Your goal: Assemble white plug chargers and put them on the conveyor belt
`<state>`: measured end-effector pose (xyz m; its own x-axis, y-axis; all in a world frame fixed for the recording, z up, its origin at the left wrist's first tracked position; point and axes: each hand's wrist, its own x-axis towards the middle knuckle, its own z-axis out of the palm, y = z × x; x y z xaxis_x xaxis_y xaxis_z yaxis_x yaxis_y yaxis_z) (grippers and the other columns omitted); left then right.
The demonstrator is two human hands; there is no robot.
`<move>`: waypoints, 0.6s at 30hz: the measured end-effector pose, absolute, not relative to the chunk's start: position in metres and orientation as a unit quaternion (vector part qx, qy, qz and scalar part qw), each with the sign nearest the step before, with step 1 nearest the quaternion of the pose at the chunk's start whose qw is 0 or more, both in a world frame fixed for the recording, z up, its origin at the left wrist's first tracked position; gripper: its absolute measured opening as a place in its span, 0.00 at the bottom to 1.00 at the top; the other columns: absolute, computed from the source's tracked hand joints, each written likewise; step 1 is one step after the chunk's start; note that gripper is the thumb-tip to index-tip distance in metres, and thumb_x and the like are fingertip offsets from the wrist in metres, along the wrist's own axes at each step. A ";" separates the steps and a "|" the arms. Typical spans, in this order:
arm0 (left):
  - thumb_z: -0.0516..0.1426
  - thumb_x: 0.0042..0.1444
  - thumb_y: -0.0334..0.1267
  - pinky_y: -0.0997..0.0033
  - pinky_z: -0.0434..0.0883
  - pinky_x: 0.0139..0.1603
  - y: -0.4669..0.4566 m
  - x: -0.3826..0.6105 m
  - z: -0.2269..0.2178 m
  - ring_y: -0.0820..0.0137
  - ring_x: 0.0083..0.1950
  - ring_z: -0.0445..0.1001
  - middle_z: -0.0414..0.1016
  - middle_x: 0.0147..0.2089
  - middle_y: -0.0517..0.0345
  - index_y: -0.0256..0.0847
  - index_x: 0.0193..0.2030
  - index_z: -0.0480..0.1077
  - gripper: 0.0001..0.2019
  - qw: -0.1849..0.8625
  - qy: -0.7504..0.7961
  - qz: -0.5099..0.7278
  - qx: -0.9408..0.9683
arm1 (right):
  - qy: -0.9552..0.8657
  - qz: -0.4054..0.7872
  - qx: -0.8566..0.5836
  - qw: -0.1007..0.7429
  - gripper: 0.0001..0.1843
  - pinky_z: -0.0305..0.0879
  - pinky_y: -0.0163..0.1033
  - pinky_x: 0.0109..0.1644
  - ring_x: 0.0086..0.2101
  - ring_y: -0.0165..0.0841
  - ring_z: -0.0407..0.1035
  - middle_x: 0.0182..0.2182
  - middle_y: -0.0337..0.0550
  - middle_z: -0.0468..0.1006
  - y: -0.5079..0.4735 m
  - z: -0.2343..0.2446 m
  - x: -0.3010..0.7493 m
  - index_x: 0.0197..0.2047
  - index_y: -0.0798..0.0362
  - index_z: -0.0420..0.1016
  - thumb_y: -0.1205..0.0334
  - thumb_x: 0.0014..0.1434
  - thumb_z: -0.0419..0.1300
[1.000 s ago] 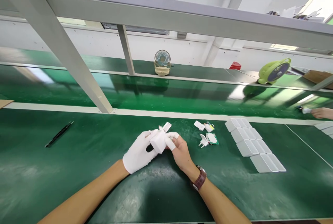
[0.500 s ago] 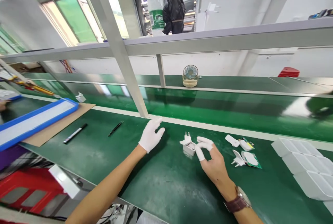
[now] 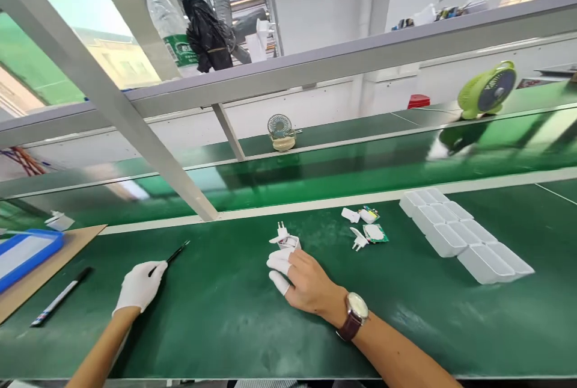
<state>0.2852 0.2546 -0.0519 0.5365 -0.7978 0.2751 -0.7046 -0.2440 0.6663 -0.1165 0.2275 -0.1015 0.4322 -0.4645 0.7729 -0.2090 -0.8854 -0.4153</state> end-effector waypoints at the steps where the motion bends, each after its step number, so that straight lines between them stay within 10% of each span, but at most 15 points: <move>1: 0.60 0.54 0.47 0.56 0.70 0.49 0.252 0.279 -0.058 0.58 0.42 0.75 0.77 0.35 0.53 0.39 0.31 0.74 0.12 0.361 -0.500 -0.071 0.784 | 0.198 -0.484 -0.842 0.133 0.28 0.70 0.53 0.55 0.49 0.42 0.72 0.51 0.50 0.76 0.229 -0.102 -0.116 0.66 0.46 0.61 0.70 0.64 0.57; 8: 0.54 0.61 0.45 0.60 0.72 0.49 0.252 0.156 -0.067 0.61 0.44 0.76 0.78 0.40 0.55 0.47 0.36 0.76 0.11 0.212 -0.753 -0.181 0.596 | 0.237 -0.396 -0.876 0.143 0.26 0.70 0.53 0.54 0.49 0.45 0.71 0.50 0.55 0.76 0.237 -0.108 -0.113 0.66 0.53 0.61 0.57 0.67 0.56; 14: 0.55 0.62 0.39 0.63 0.73 0.47 0.246 0.088 -0.050 0.67 0.41 0.73 0.74 0.42 0.54 0.45 0.46 0.73 0.09 0.327 -0.799 -0.170 0.475 | 0.284 -0.385 -0.830 0.287 0.13 0.71 0.42 0.42 0.35 0.37 0.72 0.35 0.44 0.78 0.229 -0.099 -0.122 0.51 0.50 0.74 0.60 0.70 0.51; 18: 0.60 0.56 0.41 0.56 0.74 0.51 0.221 0.093 -0.074 0.62 0.51 0.73 0.69 0.54 0.48 0.42 0.64 0.59 0.30 0.371 -0.715 -0.167 0.568 | 0.330 -0.525 -0.693 0.368 0.14 0.69 0.42 0.48 0.40 0.35 0.73 0.40 0.43 0.78 0.213 -0.087 -0.137 0.55 0.47 0.72 0.61 0.71 0.49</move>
<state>0.0928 0.2206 -0.0737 -0.0779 -0.9367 0.3414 -0.6890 0.2981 0.6606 -0.1370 0.2134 -0.0871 0.2311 -0.8439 0.4842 -0.0711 -0.5110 -0.8566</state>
